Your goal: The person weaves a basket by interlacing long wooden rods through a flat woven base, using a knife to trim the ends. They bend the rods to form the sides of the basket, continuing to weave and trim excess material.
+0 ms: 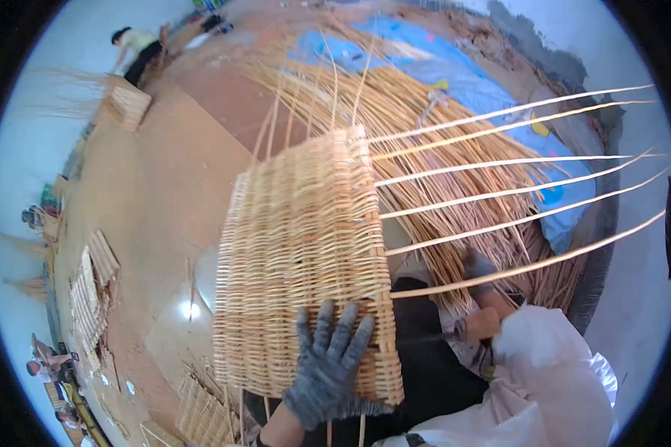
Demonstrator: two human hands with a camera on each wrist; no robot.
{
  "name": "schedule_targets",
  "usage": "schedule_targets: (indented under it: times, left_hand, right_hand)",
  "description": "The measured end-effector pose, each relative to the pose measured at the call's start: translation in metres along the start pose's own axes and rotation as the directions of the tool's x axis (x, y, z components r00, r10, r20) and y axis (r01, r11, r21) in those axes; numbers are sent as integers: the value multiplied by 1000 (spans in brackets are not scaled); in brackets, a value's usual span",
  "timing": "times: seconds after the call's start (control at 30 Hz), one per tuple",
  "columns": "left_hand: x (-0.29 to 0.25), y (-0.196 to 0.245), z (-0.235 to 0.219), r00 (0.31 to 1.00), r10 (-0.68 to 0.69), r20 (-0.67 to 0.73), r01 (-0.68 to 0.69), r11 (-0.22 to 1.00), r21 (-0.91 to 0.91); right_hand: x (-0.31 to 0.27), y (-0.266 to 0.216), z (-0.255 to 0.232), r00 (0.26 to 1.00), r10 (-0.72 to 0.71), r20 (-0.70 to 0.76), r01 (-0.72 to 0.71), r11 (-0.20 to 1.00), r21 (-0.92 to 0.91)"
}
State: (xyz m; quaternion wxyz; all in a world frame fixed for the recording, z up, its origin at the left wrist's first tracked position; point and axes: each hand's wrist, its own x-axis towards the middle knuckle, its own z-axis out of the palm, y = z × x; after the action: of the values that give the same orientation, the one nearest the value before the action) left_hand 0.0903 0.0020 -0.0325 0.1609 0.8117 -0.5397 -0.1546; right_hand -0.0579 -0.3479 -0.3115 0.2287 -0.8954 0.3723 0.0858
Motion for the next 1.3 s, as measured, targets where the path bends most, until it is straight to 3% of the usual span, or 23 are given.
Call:
schedule_targets:
  times: [0.1,0.17,0.23,0.33,0.37,0.4,0.43,0.5,0.53,0.57,0.63,0.67,0.73,0.87,0.9,0.97,1.0,1.03,1.07,1.1,1.13,1.2,1.3]
  left_hand:
    - [-4,-1,4,998,38,-53,-36,999,38]
    - [-5,-1,4,996,57,-66,-51,995,88]
    - [-8,0,7,991,79,-110,-66,990,121]
    - [-11,0,9,992,71,-100,-55,986,156]
    - [-12,2,8,995,45,-85,-25,974,223]
    - [-11,3,8,998,21,-64,-7,978,211]
    - [-11,4,7,999,-2,-41,10,980,200]
    - [-14,0,8,993,31,-112,-11,984,180]
    - [-16,-10,3,990,-17,-142,-7,986,-166]
    - [-16,-24,-7,986,-71,-153,-15,868,-497]
    - [-18,-38,-24,946,-238,-222,-127,359,-925]
    - [-20,-38,-32,891,-375,-256,-255,55,-965]
    - [-29,-27,-49,848,-366,-384,-379,90,-921]
    - [-37,9,-64,803,-256,-539,-462,304,-833]
    - [-33,24,-65,730,-213,-649,-550,380,-744]
    - [-28,37,-58,789,-240,-565,-475,345,-810]
    - [-28,41,-55,815,-248,-524,-438,329,-837]
    - [-29,42,-53,875,-184,-449,-448,46,-893]
    - [-32,43,-55,883,-247,-400,-406,28,-914]
    - [-39,44,-60,880,-313,-357,-370,17,-929]
    - [-44,47,-66,875,-372,-310,-334,0,-942]
    - [-46,58,-65,936,-233,-265,-278,-25,-960]
    - [-40,79,-54,980,-40,-196,-197,-26,-980]
  right_hand:
    - [-44,63,-60,974,4,-226,0,1000,19]
    - [-77,121,-112,920,206,-332,-57,912,407]
    - [-111,185,-179,867,487,-103,15,181,983]
    - [-180,86,-281,678,646,-351,479,-26,877]
    - [-187,77,-296,774,383,-505,613,-249,750]
    - [-179,83,-309,745,120,-656,651,-345,677]
    - [-195,27,-331,689,320,-651,724,-355,591]
    - [-227,-104,-359,431,62,-900,801,-485,350]
    - [-233,-142,-373,354,-287,-890,664,-594,455]
    - [-241,-181,-380,188,-586,-788,513,-626,588]
    - [-263,-281,-360,622,-92,-778,657,-479,582]
    - [-239,-300,-357,526,-361,-770,526,-574,628]
    - [-195,-339,-349,254,-712,-654,313,-580,752]
    - [-192,-393,-293,495,-837,-234,181,-164,970]
    - [-197,-405,-283,479,-860,-175,163,-109,981]
    - [-209,-418,-271,454,-888,-72,131,-14,991]
    - [-209,-416,-273,433,-899,-72,269,53,962]
    - [-208,-416,-279,410,-910,-66,405,117,907]
    - [-206,-417,-284,379,-924,-57,537,170,827]
    - [-200,-407,-294,284,-949,-134,923,233,307]
    - [-196,-392,-297,258,-961,-103,906,204,370]
    - [-191,-360,-296,216,-975,-45,860,168,481]
    - [-186,-324,-289,338,-929,-147,720,155,676]
